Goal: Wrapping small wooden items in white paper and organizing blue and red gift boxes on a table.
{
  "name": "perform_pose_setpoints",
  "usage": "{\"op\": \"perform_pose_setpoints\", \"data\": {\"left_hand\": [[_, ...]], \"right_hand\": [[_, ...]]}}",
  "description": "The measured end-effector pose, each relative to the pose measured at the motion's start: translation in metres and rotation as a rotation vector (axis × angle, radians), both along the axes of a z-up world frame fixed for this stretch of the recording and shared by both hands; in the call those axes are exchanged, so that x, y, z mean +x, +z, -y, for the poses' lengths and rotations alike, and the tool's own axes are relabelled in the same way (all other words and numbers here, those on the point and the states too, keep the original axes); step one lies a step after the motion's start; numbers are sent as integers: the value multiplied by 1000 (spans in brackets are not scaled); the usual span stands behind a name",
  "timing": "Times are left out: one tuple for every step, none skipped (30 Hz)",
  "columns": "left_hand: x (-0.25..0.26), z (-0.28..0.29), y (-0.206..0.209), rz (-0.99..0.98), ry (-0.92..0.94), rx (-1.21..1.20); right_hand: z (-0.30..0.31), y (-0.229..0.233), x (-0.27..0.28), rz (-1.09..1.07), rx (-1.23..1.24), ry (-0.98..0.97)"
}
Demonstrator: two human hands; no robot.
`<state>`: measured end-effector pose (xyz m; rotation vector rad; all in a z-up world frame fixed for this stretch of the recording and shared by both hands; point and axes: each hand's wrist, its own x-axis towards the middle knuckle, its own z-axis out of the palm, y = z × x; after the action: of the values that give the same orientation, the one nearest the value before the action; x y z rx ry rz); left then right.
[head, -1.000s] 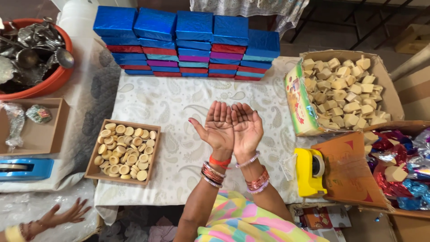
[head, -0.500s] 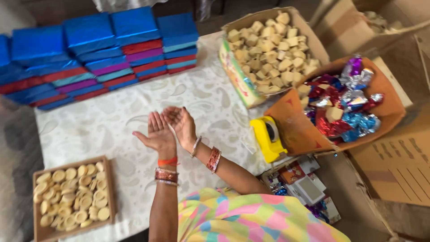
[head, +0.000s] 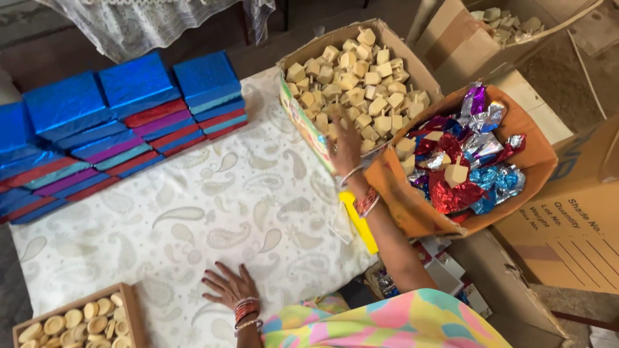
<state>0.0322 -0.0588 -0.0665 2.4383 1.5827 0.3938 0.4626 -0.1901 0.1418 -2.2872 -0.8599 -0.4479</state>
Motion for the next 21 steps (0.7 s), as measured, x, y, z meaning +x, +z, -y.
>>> {"op": "perform_pose_setpoints", "data": {"left_hand": [[2, 1, 4, 2, -6, 3], [3, 0, 9, -34, 17, 1], [6, -1, 13, -67, 41, 1], [8, 1, 15, -63, 35, 5], [8, 1, 18, -43, 56, 2], [8, 1, 20, -22, 77, -2], [8, 0, 16, -16, 80, 8], [7, -2, 12, -62, 94, 15], [7, -3, 8, -108, 112, 20], [9, -5, 8, -102, 117, 28], [9, -6, 7, -203, 130, 7], [10, -7, 7, -303, 145, -15], [9, -8, 5, -306, 150, -11], [9, -9, 3, -317, 144, 1], [8, -9, 2, -329, 128, 12], [6, -7, 1, -334, 123, 15], [7, -7, 0, -242, 125, 44], [8, -7, -1, -149, 125, 71], [9, -7, -7, -148, 112, 73], [8, -8, -14, 43, 68, 131], [6, -9, -19, 233, 31, 189]], "right_hand": [[2, -3, 19, 2, 3, -6], [3, -7, 38, -66, -81, -147], [3, -9, 58, -131, -162, -289], [2, -6, 66, -128, -156, -294], [-2, -3, 74, -219, -285, -325], [-8, 0, 82, -311, -414, -355], [-7, -20, 101, -307, -403, -352], [-6, -40, 120, -290, -557, -367], [-7, -61, 138, -271, -712, -379], [-10, -58, 142, -266, -703, -376], [-15, -56, 145, -299, -759, -384], [-20, -55, 148, -333, -816, -392], [-27, -56, 146, -335, -814, -385], [-33, -58, 145, -376, -876, -393], [-34, -60, 142, -421, -939, -409], [-36, -64, 141, -428, -938, -411], [-35, -67, 142, -376, -959, -450], [-33, -70, 143, -323, -980, -488], [-28, -76, 144, -329, -977, -500], [-23, -82, 146, -334, -890, -523], [-21, -89, 146, -338, -801, -539]]}}
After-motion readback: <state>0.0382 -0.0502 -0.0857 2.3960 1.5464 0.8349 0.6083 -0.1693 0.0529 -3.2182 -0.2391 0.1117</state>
